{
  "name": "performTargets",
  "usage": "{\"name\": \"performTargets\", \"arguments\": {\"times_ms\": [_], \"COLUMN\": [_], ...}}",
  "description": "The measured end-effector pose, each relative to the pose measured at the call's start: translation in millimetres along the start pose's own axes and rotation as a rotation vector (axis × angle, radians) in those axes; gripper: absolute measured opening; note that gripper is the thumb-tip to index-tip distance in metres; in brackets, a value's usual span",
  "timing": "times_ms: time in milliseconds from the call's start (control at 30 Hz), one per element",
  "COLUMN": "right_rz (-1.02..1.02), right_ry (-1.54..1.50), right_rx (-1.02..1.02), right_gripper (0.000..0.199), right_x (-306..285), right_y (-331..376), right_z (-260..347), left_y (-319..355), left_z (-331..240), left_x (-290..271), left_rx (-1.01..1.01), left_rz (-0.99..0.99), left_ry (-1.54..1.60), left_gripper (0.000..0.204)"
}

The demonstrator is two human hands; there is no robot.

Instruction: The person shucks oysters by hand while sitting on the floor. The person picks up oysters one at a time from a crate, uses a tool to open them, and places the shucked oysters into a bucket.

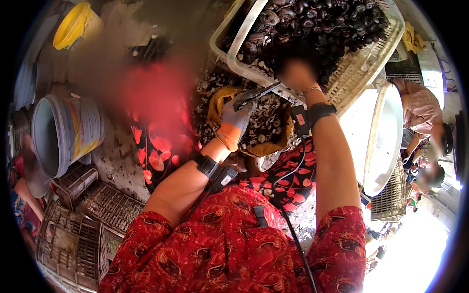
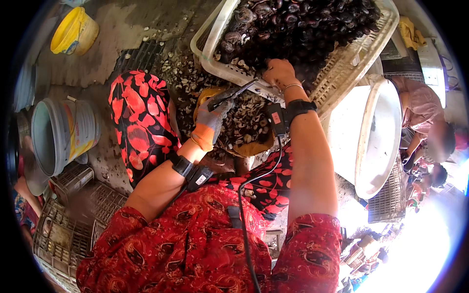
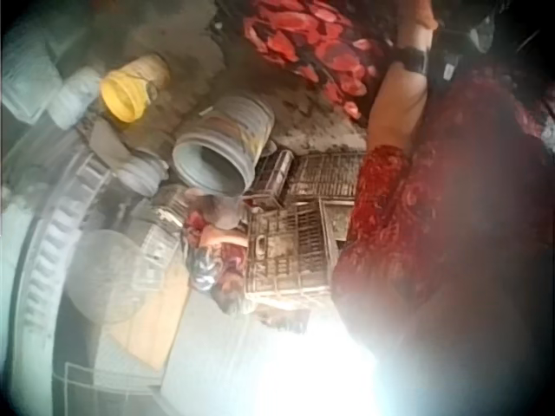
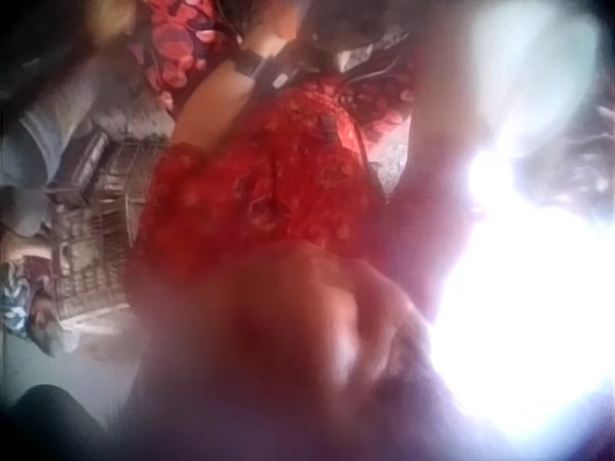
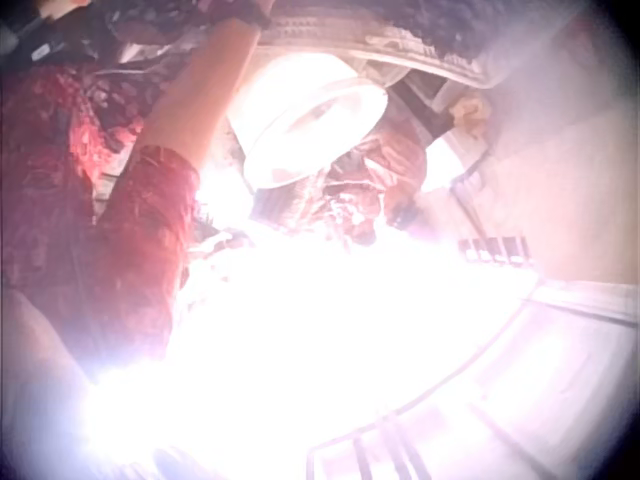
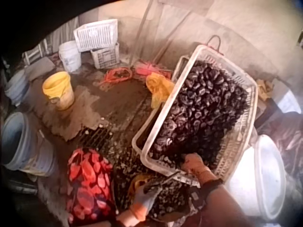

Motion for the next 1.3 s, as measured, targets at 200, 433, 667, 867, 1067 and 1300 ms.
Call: {"name": "performTargets", "arguments": {"times_ms": [200,433,667,867,1067,1300], "right_rz": [-0.218,-0.290,-0.359,-0.206,-0.378,-0.463], "right_ry": [-0.665,-1.377,-1.193,-1.199,-1.090,-1.512], "right_rx": [-0.061,0.201,0.124,0.084,0.065,0.023], "right_gripper": [0.035,0.029,0.027,0.033,0.036,0.035], "right_x": [-24.0,-42.2,35.9,33.0,69.6,54.0], "right_y": [56.9,161.1,202.6,226.5,221.1,231.5], "right_z": [27.9,106.2,112.2,128.7,106.6,103.1], "left_y": [-2.7,0.5,19.2,25.3,25.0,4.0], "left_z": [-3.2,-8.3,7.0,14.7,22.3,16.9], "left_x": [-5.1,-2.9,17.7,16.1,21.2,-3.3], "left_rx": [0.052,0.007,-0.185,-0.316,-0.274,-0.075], "left_rz": [-0.007,0.190,0.455,0.478,0.493,0.294], "left_ry": [0.028,0.138,0.084,-0.010,-0.002,-0.515], "left_gripper": [0.025,0.030,0.035,0.028,0.025,0.026]}}
Point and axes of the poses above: each hand's wrist, its own y-axis away from the middle knuckle, its own x-axis out of the palm, z = x × y, the point moved 3 cm from there along -y, towards the middle knuckle, and after that the axes turned 14 degrees about -y, right-handed, at the moved point
